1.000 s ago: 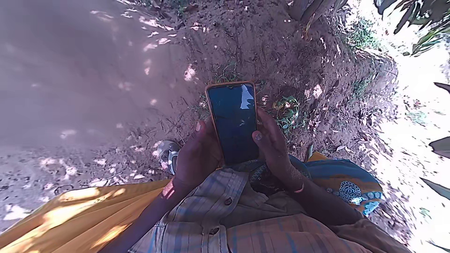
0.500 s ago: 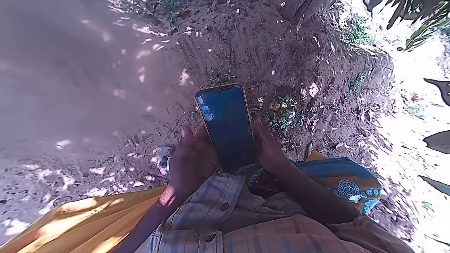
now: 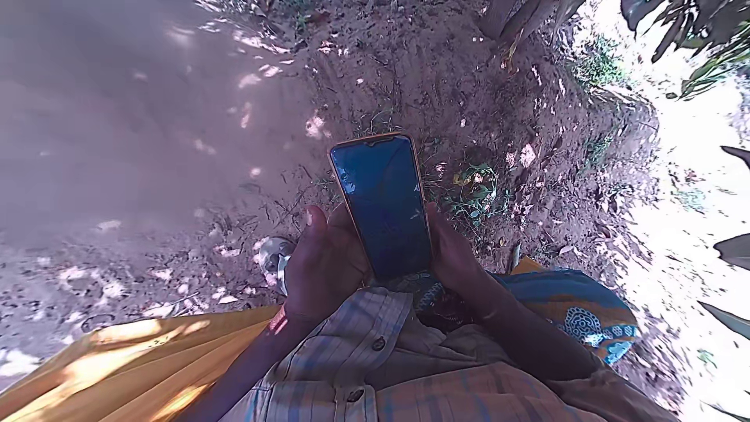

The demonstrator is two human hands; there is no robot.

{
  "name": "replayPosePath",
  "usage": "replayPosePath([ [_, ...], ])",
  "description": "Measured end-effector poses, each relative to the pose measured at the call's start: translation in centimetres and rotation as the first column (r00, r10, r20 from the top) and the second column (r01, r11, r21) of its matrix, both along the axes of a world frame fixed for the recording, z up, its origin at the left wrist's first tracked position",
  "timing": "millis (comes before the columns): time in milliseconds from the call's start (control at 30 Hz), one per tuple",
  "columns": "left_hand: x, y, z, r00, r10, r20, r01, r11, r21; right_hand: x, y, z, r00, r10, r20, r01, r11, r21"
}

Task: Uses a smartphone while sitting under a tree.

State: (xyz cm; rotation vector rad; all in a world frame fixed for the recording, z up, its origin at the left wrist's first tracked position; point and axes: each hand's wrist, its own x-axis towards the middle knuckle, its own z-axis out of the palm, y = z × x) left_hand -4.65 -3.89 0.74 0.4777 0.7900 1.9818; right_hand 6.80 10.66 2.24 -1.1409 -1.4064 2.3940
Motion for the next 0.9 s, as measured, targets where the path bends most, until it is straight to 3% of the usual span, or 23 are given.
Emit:
replayPosePath([
  [300, -0.27, 0.02, -0.55, 0.999, -0.032, -0.007, 0.033, 0.998, 0.045, 0.48, -0.03, -0.42, 0.999, 0.044, 0.005, -0.044, 0.964, 0.262],
  [567, -0.22, -0.03, -0.36, 0.999, -0.031, -0.039, 0.032, 0.999, 0.015, 0.74, -0.1, -0.4, 0.994, 0.085, -0.068, -0.062, 0.955, 0.289],
  [900, -0.1, -0.08, -0.44, 0.998, -0.027, -0.048, 0.026, 1.0, -0.014, 0.85, -0.21, -0.15, 0.997, 0.074, -0.017, -0.067, 0.961, 0.268],
])
